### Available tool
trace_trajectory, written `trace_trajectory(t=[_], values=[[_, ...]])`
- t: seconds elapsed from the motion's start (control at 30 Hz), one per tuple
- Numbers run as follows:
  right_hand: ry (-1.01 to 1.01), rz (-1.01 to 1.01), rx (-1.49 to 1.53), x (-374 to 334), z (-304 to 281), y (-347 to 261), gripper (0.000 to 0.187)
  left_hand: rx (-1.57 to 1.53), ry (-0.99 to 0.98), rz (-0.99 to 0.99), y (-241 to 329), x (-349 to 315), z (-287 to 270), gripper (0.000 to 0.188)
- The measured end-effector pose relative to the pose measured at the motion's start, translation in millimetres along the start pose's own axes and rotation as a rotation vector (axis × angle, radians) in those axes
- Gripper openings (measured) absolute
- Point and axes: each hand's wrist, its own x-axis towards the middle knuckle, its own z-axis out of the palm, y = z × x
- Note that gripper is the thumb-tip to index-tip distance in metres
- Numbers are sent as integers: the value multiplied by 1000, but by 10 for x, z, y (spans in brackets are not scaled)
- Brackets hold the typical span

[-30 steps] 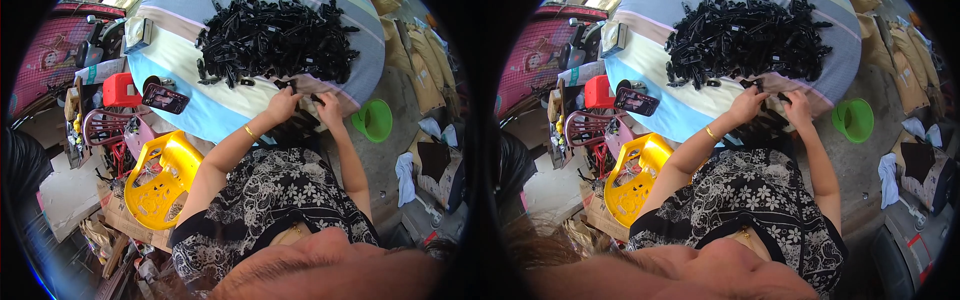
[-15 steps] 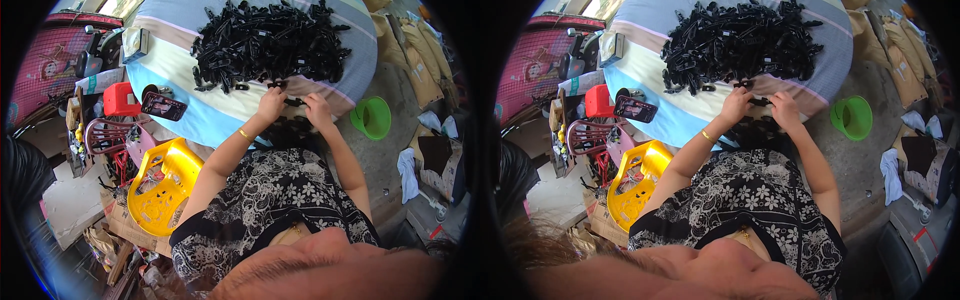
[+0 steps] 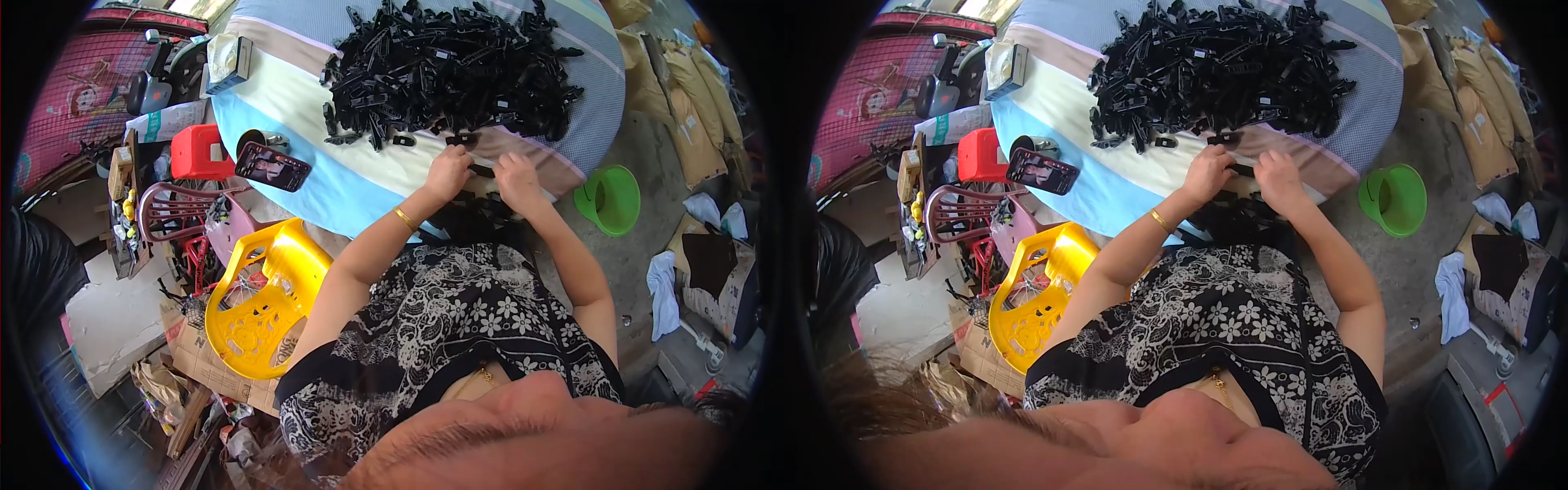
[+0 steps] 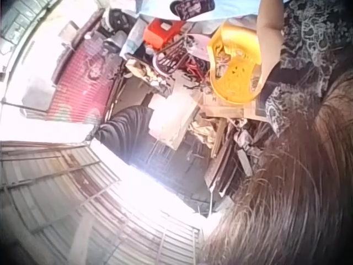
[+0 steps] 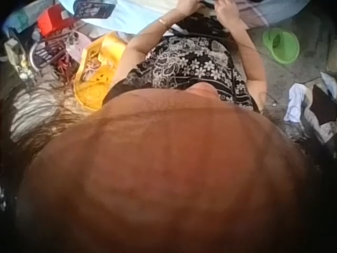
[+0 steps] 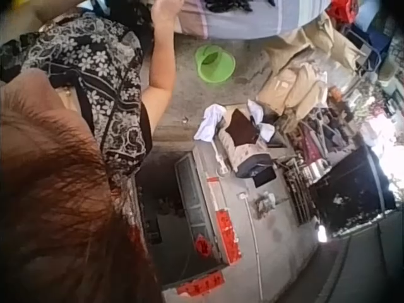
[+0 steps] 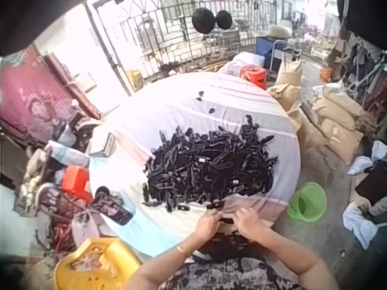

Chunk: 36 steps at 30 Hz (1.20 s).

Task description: Inspecting and packing black plastic components into a plastic bag.

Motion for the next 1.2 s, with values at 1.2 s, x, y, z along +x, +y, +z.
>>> trace_trajectory(t=[1.2], values=[[-193, 448, 420, 169, 115, 129, 23, 543, 162, -122, -619, -26, -516, 35]])
